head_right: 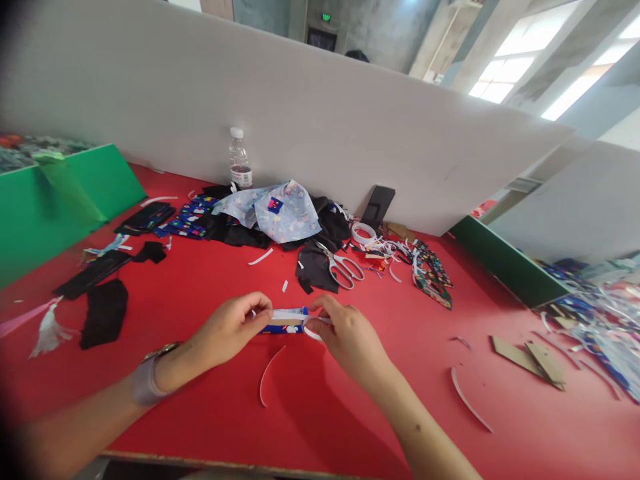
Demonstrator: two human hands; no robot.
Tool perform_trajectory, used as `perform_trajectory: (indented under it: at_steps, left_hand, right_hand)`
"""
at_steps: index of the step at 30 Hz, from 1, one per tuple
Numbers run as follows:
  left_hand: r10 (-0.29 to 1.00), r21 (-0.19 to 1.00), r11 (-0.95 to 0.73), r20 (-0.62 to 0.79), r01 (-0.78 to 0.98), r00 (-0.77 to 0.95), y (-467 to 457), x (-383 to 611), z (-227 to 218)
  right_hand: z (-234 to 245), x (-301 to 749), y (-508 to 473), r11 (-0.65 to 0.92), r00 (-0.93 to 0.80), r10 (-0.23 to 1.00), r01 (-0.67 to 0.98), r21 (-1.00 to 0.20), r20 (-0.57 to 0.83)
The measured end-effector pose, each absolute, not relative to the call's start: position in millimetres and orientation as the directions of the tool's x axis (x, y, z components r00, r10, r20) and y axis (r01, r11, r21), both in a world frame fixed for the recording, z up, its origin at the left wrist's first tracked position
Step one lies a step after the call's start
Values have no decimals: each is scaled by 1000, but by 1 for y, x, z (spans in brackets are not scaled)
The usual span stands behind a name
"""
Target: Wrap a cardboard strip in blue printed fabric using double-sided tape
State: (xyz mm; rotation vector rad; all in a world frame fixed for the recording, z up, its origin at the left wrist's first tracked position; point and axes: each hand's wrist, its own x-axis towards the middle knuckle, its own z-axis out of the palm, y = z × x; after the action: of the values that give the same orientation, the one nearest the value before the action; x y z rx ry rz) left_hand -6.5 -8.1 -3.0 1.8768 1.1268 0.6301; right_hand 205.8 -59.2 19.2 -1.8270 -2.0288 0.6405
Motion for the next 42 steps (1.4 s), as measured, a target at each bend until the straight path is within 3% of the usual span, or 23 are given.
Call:
perform_trajectory:
  at_steps: [3, 8, 10, 14, 20, 31, 42]
  left_hand:
    - [896, 857, -206, -29, 473, 443, -3, -16, -6]
    - [904, 827, -181, -72, 531, 422, 3, -24, -13]
    - [906, 799, -187, -86, 572, 415, 3, -24, -18]
    - [925, 679, -235, -62, 695, 374, 4, -24, -31]
    - [935, 519, -284, -38, 806, 353, 3, -24, -45]
    - [926, 389, -331, -41, 860, 375, 3, -18, -47]
    - [914, 358, -362, -42, 860, 403, 6, -18, -49]
  right_hand:
    - [32, 215, -51, 26, -128, 980, 838, -545, -150]
    - [52, 226, -38, 30, -166, 951, 890, -455, -262]
    - [57, 223, -33, 45, -149, 946, 939, -340, -287]
    - [52, 202, -20, 102, -75, 932, 993, 56, -354]
    - [31, 172, -7, 141, -48, 917, 968, 209, -397]
    - [24, 172, -1, 185, -69, 914, 948, 258, -400]
    - [14, 177, 1, 198, -94, 912, 953, 229, -399]
